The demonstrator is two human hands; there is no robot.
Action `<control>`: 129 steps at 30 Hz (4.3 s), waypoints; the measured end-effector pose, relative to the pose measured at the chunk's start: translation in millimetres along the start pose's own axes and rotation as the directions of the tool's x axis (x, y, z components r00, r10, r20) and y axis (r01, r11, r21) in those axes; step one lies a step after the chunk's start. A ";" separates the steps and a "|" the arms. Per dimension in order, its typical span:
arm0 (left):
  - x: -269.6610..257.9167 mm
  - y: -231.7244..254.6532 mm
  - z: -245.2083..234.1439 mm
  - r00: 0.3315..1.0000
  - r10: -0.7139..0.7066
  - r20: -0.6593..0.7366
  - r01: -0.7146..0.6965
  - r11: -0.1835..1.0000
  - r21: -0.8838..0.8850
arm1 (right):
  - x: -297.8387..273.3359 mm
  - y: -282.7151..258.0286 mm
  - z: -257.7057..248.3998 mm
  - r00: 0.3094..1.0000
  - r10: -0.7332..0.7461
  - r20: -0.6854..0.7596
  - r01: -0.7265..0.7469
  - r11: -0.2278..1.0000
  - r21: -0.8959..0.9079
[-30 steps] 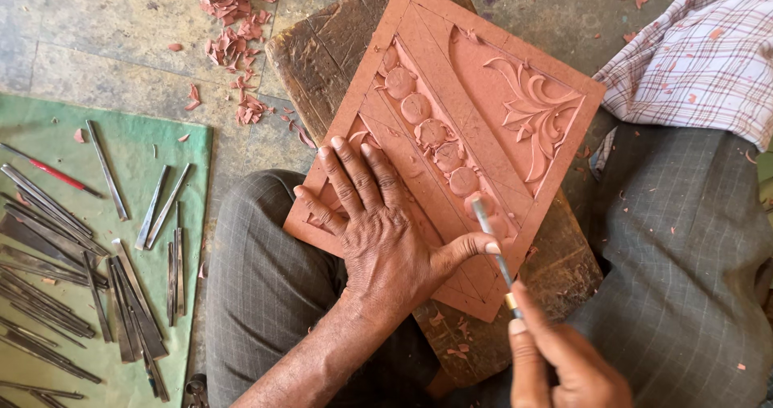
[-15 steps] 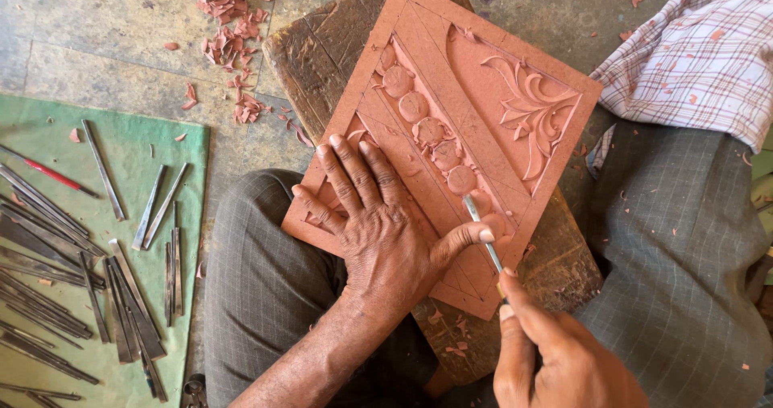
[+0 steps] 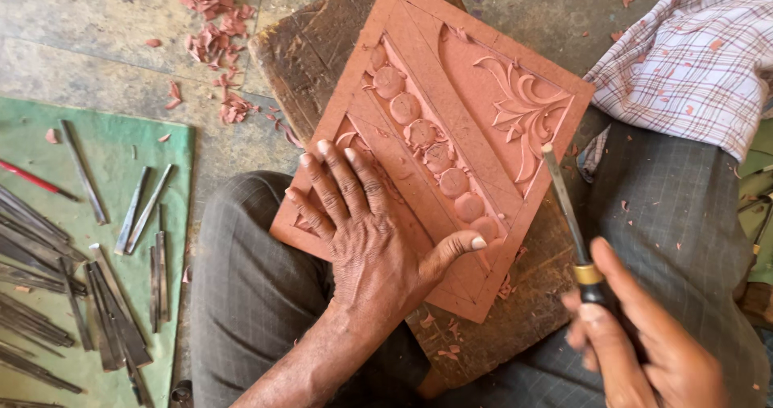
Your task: The person carves intricate floral patterns into a wooden panel using specialized chisels. They hold the panel on their lap, steadying it with one hand while the other hand carefully removes small chips of wood to refine the design.
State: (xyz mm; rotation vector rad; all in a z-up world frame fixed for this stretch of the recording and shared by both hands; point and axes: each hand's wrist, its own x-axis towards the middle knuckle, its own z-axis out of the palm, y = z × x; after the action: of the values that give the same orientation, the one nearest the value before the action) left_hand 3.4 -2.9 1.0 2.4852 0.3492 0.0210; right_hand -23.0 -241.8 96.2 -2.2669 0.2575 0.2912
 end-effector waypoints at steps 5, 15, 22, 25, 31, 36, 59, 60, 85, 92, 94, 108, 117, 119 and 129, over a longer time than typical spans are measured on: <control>6.8 8.1 0.6 0.998 -0.063 0.010 0.063 0.998 0.025 | 36.6 44.9 0.7 0.888 -0.086 0.453 -0.065 0.949 0.308; 10.1 18.5 16.9 0.993 -0.111 -0.043 0.114 0.991 0.068 | 77.9 72.5 11.2 0.795 0.063 0.604 -0.269 0.928 0.257; 8.8 17.5 26.4 0.992 -0.117 -0.046 0.123 0.981 0.151 | 79.4 44.3 17.7 0.745 0.171 0.645 -0.207 0.978 -0.020; 8.6 16.8 27.0 0.993 -0.105 -0.052 0.112 0.982 0.150 | 82.3 32.7 19.0 0.741 0.229 0.631 -0.188 0.973 -0.132; 8.9 17.7 23.9 0.993 -0.112 -0.032 0.115 0.985 0.132 | 81.8 26.1 22.9 0.735 0.211 0.645 -0.171 0.977 -0.125; 11.2 19.3 21.9 0.992 -0.124 -0.022 0.126 0.980 0.151 | 79.9 25.6 24.2 0.734 0.244 0.634 -0.212 0.969 -0.127; 10.6 18.5 22.7 0.991 -0.134 -0.026 0.136 0.983 0.125 | 94.1 16.7 13.7 0.688 0.264 0.676 -0.267 0.958 -0.103; 10.4 18.6 22.5 0.990 -0.139 -0.025 0.141 0.982 0.122 | 94.1 18.5 13.1 0.687 0.245 0.684 -0.262 0.962 -0.082; 10.4 17.3 25.4 0.991 -0.117 -0.060 0.125 0.977 0.172 | 126.8 -46.5 13.1 0.567 0.487 0.664 -0.259 0.871 -0.418; 10.7 14.7 27.7 0.993 -0.117 -0.028 0.120 0.981 0.153 | 126.4 -43.0 9.8 0.575 0.509 0.641 -0.282 0.858 -0.429; 10.9 14.9 28.4 0.992 -0.124 -0.015 0.125 0.980 0.154 | 130.1 -43.6 8.5 0.562 0.474 0.678 -0.266 0.880 -0.394; 10.5 16.5 20.3 0.989 -0.145 -0.017 0.146 0.981 0.130 | 143.2 -81.6 23.7 0.505 0.587 0.633 -0.253 0.802 -0.542; 4.0 5.7 23.3 0.998 -0.037 -0.054 0.040 0.997 0.062 | 115.0 -63.1 -4.4 0.748 0.274 0.604 -0.098 0.947 -0.307; 1.6 5.9 22.9 0.998 -0.050 -0.041 0.052 0.998 0.041 | 109.8 -44.4 -5.1 0.769 0.200 0.607 -0.164 0.980 -0.115; 6.4 8.6 20.6 0.998 -0.051 -0.041 0.055 0.996 0.077 | 93.5 -4.8 19.8 0.700 0.232 0.675 -0.200 0.972 -0.127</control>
State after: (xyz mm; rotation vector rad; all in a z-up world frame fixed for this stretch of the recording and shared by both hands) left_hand 13.6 -19.9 -11.0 2.5546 0.4402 0.0352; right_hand 64.8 -232.1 59.7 -2.0004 0.1184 1.2471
